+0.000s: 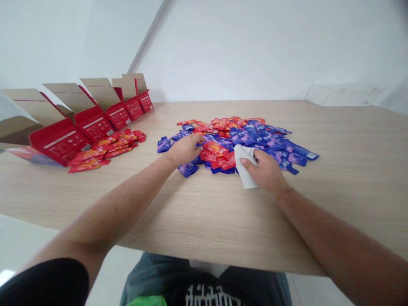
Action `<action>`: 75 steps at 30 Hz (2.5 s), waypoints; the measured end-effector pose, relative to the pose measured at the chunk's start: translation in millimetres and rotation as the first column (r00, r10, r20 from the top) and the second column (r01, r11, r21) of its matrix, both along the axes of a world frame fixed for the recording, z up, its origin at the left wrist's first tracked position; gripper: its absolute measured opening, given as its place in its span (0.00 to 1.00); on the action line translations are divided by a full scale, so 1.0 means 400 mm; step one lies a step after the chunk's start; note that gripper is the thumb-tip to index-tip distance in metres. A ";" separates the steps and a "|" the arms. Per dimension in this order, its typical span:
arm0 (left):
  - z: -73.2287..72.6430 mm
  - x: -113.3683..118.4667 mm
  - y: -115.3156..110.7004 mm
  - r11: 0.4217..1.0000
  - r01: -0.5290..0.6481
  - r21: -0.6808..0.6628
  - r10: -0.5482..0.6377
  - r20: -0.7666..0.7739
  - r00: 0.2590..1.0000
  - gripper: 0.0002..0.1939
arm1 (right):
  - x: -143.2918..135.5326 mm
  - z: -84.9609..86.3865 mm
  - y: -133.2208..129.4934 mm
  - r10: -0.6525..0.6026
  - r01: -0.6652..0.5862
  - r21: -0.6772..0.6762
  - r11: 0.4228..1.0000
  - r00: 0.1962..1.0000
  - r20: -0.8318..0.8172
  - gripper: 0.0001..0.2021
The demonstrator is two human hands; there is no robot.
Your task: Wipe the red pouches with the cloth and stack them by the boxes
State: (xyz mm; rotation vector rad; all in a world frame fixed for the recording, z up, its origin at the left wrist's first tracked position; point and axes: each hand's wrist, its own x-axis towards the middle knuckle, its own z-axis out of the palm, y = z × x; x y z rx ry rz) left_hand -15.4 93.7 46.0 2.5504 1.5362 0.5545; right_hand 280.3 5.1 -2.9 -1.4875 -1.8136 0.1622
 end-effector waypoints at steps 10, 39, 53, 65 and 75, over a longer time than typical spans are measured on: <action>-0.042 -0.050 0.044 0.960 -0.196 -0.198 0.212 0.066 0.975 0.21 | -0.013 0.011 -0.006 0.055 -0.055 0.028 0.998 0.998 -0.006 0.16; 0.054 0.000 -0.161 0.746 0.306 -0.592 0.310 0.715 0.627 0.09 | -0.018 0.025 -0.056 0.318 -0.645 -0.328 0.690 0.678 -0.663 0.27; -0.113 0.125 -0.205 0.763 0.468 -0.445 0.305 0.887 0.347 0.16 | -0.060 0.018 -0.082 0.317 -0.565 -0.464 0.682 0.801 -0.507 0.19; -0.161 0.108 -0.213 0.842 0.347 -0.413 0.089 0.741 0.666 0.12 | -0.064 0.022 -0.091 0.165 -0.445 -0.491 0.749 0.843 -0.512 0.24; -0.143 0.107 -0.216 0.735 0.452 -0.506 0.114 0.749 0.653 0.10 | -0.025 0.077 -0.102 0.180 -0.183 -0.009 0.983 0.955 0.236 0.12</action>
